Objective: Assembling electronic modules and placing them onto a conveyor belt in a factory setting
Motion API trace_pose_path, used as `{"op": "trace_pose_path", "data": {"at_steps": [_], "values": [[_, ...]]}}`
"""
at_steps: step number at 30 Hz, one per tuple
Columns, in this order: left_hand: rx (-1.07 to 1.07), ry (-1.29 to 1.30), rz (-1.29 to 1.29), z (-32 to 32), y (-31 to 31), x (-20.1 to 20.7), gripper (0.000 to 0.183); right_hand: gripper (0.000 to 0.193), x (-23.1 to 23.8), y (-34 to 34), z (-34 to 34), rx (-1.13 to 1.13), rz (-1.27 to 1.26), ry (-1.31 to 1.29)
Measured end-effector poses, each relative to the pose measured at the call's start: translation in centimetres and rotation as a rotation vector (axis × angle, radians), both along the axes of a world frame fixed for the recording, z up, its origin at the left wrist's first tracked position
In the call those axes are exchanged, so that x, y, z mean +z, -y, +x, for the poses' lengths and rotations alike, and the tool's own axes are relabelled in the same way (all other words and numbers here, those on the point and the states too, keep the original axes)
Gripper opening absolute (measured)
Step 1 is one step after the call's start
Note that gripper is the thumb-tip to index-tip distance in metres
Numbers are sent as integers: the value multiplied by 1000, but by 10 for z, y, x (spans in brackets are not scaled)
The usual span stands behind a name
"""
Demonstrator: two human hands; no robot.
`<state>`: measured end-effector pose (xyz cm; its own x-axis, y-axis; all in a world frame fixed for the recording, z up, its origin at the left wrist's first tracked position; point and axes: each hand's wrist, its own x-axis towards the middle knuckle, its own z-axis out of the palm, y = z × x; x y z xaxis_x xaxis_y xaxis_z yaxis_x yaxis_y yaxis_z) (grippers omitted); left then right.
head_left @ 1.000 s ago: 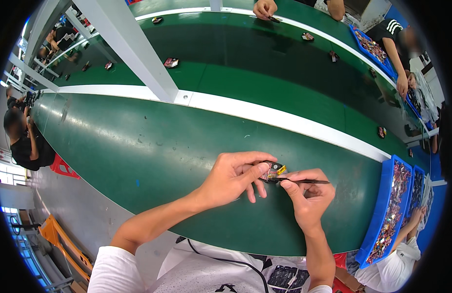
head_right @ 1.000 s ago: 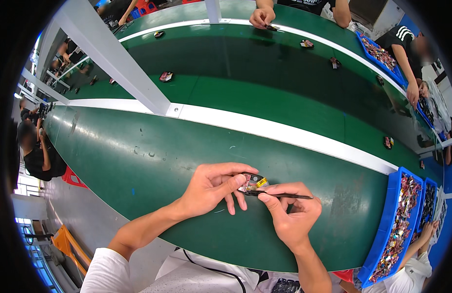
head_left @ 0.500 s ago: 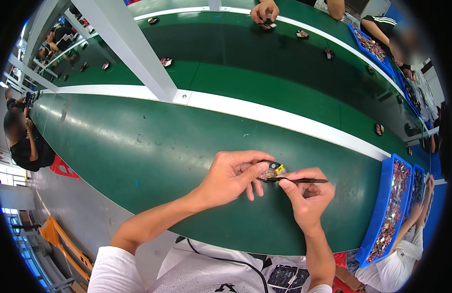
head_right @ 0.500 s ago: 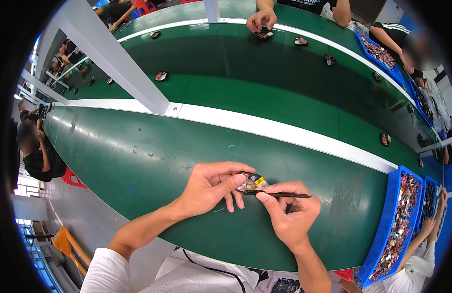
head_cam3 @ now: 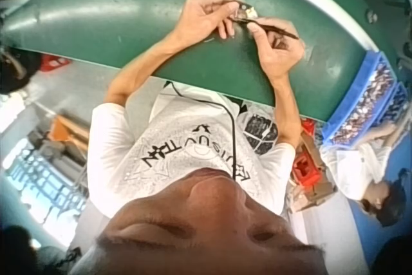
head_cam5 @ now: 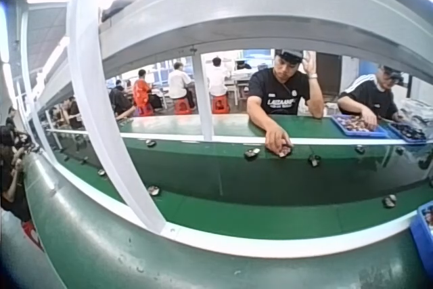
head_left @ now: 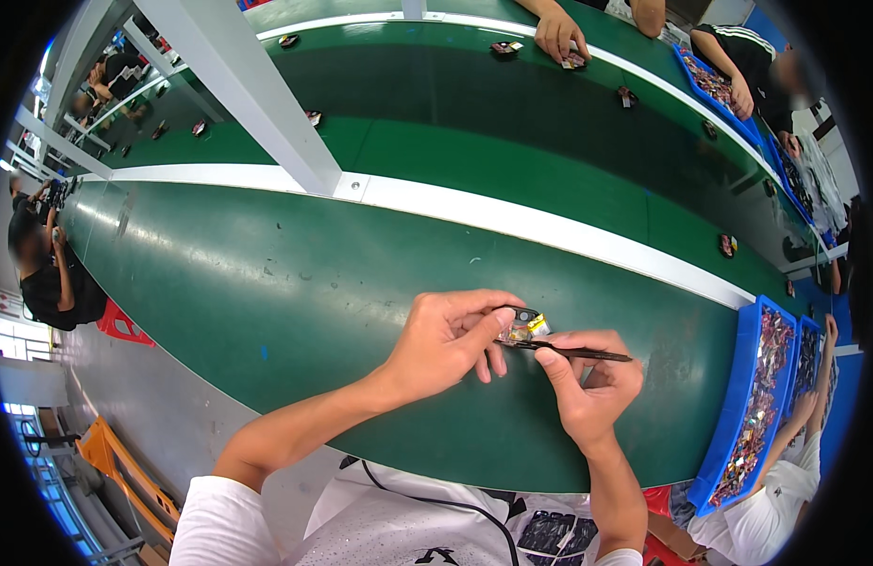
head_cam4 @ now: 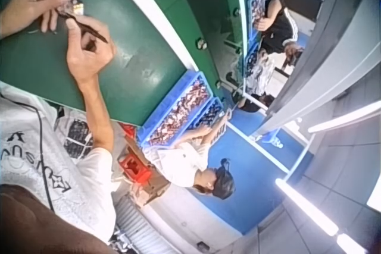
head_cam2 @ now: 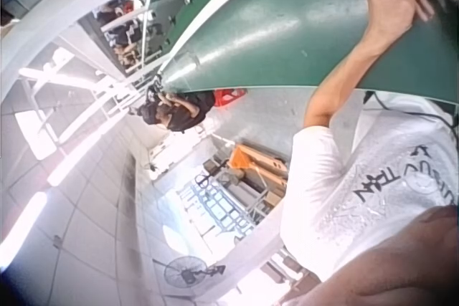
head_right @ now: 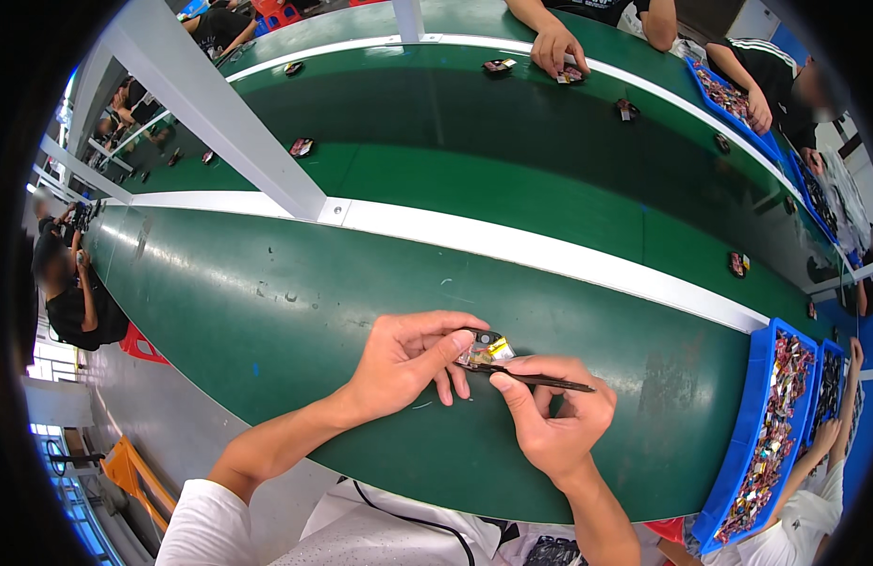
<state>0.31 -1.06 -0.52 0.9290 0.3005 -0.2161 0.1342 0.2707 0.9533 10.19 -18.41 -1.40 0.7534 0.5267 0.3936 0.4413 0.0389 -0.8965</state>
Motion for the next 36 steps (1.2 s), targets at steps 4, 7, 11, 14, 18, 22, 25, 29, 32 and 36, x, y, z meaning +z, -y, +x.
{"op": "trace_pose_path", "data": {"at_steps": [4, 7, 11, 14, 18, 22, 25, 29, 32, 36], "values": [[42, 22, 25, 0, 0, -1, 25, 16, 2, 1, 2, -9, 19, -56], [18, 28, 56, -1, -2, -1, 28, 16, 3, 1, 1, 13, 9, -20], [20, 31, 63, -1, -1, -1, 28, 16, 3, -2, 0, 22, 1, 60], [13, 19, 62, -1, -1, -1, 28, 16, 3, -4, -1, 34, 4, 81], [40, 20, 30, 0, 1, 1, 25, 15, 1, -3, 0, 46, 5, 122], [7, -21, -38, 1, -1, 2, 27, 14, 3, -2, 1, 47, -6, 164], [-90, -16, -7, 1, -7, 5, 31, 14, 2, -2, 1, 42, 0, 181], [-95, -3, -22, 0, -7, 4, 32, 13, 11, -1, 0, 59, -56, 177], [-70, -18, -2, 1, -2, 3, 31, 14, 12, -4, 0, 70, -39, 270], [9, 16, 93, 1, 5, 3, 22, 14, 10, -4, 0, 71, -54, 286]]}}
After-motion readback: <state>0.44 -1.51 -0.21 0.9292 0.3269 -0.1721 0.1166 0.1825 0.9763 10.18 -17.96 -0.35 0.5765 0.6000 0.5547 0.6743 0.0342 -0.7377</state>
